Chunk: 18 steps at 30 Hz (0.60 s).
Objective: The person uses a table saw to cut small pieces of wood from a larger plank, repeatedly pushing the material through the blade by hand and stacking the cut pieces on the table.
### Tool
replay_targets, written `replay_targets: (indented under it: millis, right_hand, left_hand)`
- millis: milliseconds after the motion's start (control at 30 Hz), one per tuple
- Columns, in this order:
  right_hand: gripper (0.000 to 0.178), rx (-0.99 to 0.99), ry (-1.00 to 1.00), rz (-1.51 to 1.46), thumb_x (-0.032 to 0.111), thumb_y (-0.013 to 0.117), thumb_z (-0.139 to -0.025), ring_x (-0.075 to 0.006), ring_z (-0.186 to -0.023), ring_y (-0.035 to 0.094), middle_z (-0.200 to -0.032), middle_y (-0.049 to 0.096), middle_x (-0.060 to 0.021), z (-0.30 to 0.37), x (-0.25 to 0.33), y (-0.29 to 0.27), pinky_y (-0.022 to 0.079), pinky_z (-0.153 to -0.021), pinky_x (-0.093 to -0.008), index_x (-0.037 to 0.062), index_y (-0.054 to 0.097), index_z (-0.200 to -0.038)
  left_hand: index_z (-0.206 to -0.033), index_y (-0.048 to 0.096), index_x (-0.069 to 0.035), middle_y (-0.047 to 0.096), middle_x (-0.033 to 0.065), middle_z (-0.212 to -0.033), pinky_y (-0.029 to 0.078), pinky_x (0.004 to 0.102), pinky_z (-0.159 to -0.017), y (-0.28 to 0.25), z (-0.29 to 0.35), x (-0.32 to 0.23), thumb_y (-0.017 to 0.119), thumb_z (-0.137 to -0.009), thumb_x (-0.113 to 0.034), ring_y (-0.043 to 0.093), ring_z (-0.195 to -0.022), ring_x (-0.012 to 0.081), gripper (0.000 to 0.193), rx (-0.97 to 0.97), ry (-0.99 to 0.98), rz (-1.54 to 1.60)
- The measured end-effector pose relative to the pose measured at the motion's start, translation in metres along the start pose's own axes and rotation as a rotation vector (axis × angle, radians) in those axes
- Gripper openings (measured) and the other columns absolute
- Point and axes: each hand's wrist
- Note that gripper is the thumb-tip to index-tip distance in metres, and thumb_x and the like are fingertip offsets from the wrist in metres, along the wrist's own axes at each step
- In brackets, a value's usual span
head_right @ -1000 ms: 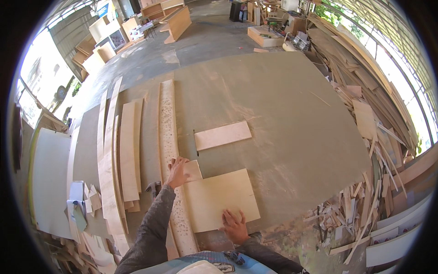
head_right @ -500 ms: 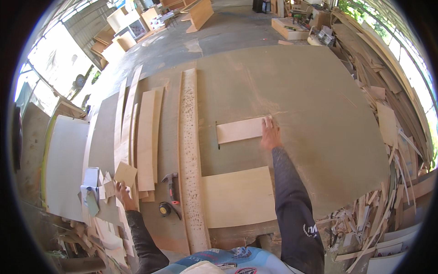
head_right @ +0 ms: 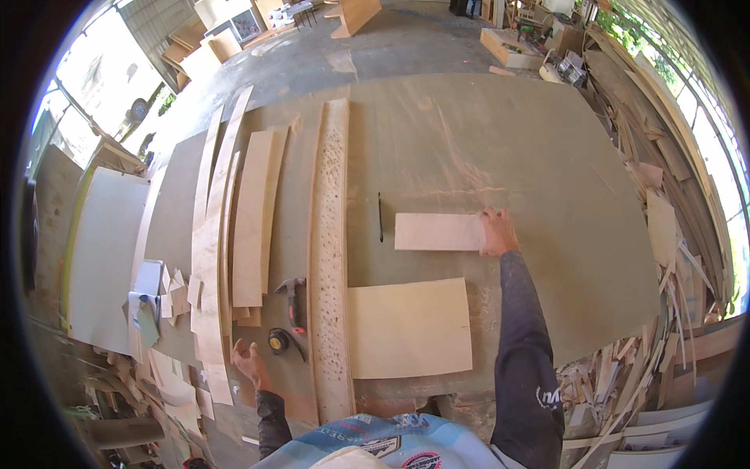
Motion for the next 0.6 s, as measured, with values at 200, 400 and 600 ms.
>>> replay_targets:
  millis: [200,400,600]
  right_hand:
    - [0.096,0.016,-0.168,0.011,0.017,0.095,-0.043,-0.0378,-0.122,0.048,-0.13,0.057,-0.0093,0.033,0.046,0.006,0.049,-0.104,-0.0441,0.0077,0.06,-0.132]
    - [0.09,0.101,-0.208,-0.12,0.011,0.091,-0.048,-0.038,-0.122,0.046,-0.13,0.058,-0.0096,0.015,0.085,0.029,0.05,-0.103,-0.0449,0.0082,0.062,-0.133]
    - [0.072,0.014,-0.237,-0.25,0.013,0.085,-0.059,-0.0367,-0.121,0.047,-0.129,0.059,-0.0107,0.015,0.085,0.068,0.039,-0.107,-0.0444,0.008,0.066,-0.128]
  left_hand:
    - [-0.118,0.065,-0.001,0.059,0.0065,-0.115,0.049,0.0291,-0.082,0.048,0.04,-0.01,0.071,-0.085,-0.001,0.058,-0.096,0.0163,0.033,0.277,0.254,0.22]
    - [-0.111,0.068,-0.004,0.058,0.0079,-0.111,0.048,0.0296,-0.072,0.068,0.086,-0.074,0.072,-0.082,-0.005,0.058,-0.093,0.0181,0.029,0.631,0.287,0.187]
    - [-0.11,0.068,-0.005,0.061,0.0097,-0.108,0.05,0.0349,-0.073,0.061,0.107,-0.065,0.073,-0.082,-0.007,0.06,-0.093,0.023,0.028,0.681,0.385,0.073]
Point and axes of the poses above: each hand's wrist, its own z-axis away from the middle knuckle, its own y-axis out of the palm, x = y × z
